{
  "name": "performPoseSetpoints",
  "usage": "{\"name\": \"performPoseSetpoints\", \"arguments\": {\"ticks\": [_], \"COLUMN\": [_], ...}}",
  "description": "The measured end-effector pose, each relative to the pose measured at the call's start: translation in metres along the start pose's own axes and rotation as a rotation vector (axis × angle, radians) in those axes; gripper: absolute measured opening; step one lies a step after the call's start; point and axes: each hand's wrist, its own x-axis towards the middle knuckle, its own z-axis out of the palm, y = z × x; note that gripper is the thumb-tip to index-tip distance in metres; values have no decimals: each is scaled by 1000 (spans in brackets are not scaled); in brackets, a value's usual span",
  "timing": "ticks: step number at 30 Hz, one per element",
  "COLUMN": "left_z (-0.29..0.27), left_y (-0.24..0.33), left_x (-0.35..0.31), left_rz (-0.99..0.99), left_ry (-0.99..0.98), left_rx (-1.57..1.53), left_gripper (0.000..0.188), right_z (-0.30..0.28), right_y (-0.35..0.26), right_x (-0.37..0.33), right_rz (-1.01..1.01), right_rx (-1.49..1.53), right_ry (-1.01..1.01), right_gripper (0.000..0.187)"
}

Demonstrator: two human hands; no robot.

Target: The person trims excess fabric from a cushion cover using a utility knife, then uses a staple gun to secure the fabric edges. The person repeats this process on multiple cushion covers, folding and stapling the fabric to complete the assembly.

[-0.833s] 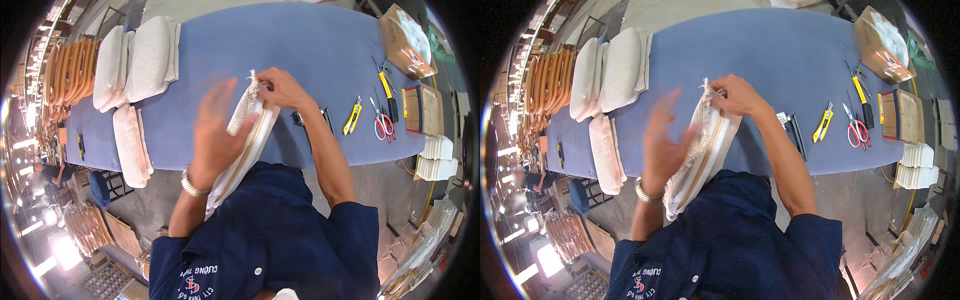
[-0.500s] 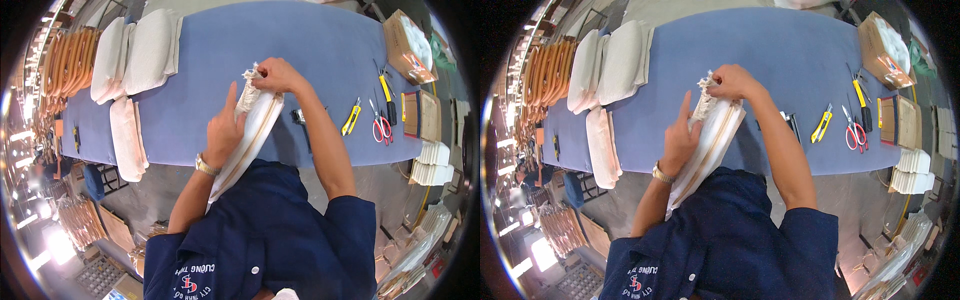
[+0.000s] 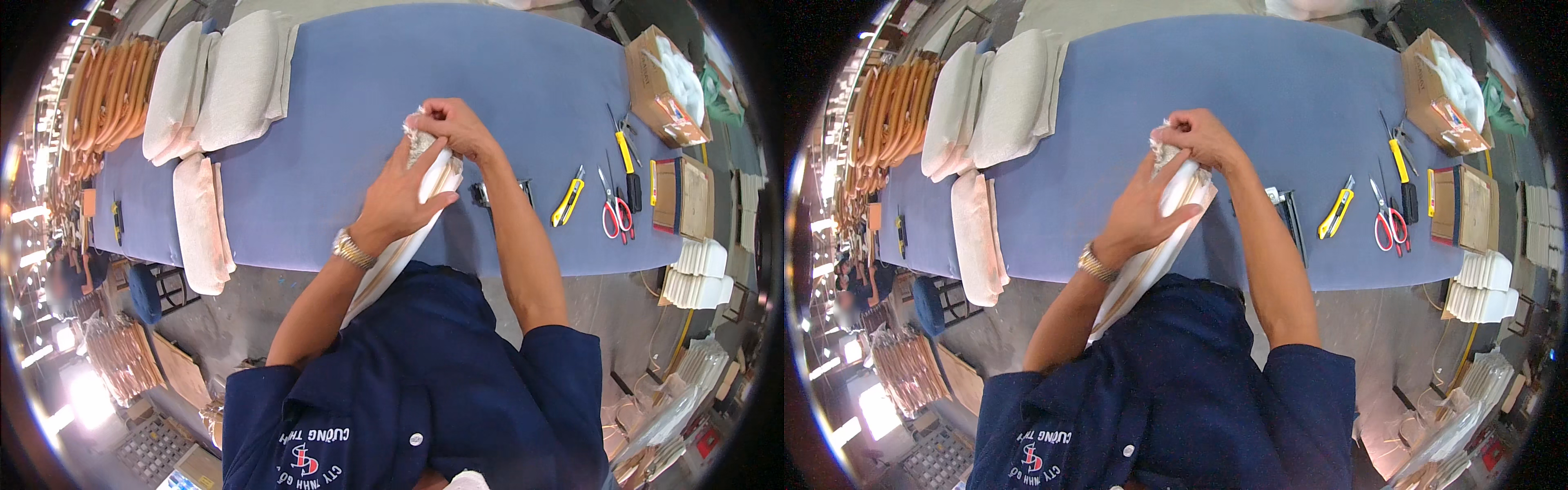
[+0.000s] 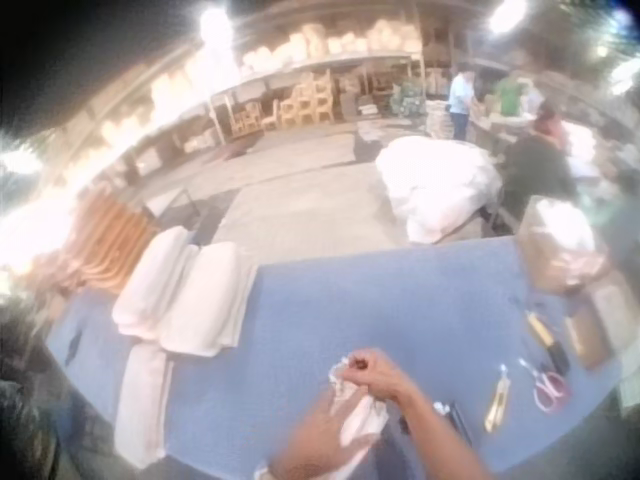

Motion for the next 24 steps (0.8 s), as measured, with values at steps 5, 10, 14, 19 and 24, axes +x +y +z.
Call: {"name": "performPoseSetpoints", "arguments": {"ticks": [5,10,14,19,24], "left_z": [30,29,32,47,58], "left_y": [-31,-46,-51,-47,-24], "left_x": [19,33,43,53,60], "left_rz": [-75,10,20,-73,-146], "left_ry": [-79,-143,-174,-184,-236], "left_rx": [-153,-168,-101,-17,52], "left_gripper": [63,52,47,44,41], "right_z": [12,1,-22,-49,-56], "right_y": [28,47,29,20,2], "right_x": [-19,-51,-68,-70,-72], "right_rz": [-41,-93,-50,-51,156], "right_rx": [212,-31,-292,-487,-631], "right_ry": [261,281,180,10,-39], "right_gripper": [21,32,35,40,38]}}
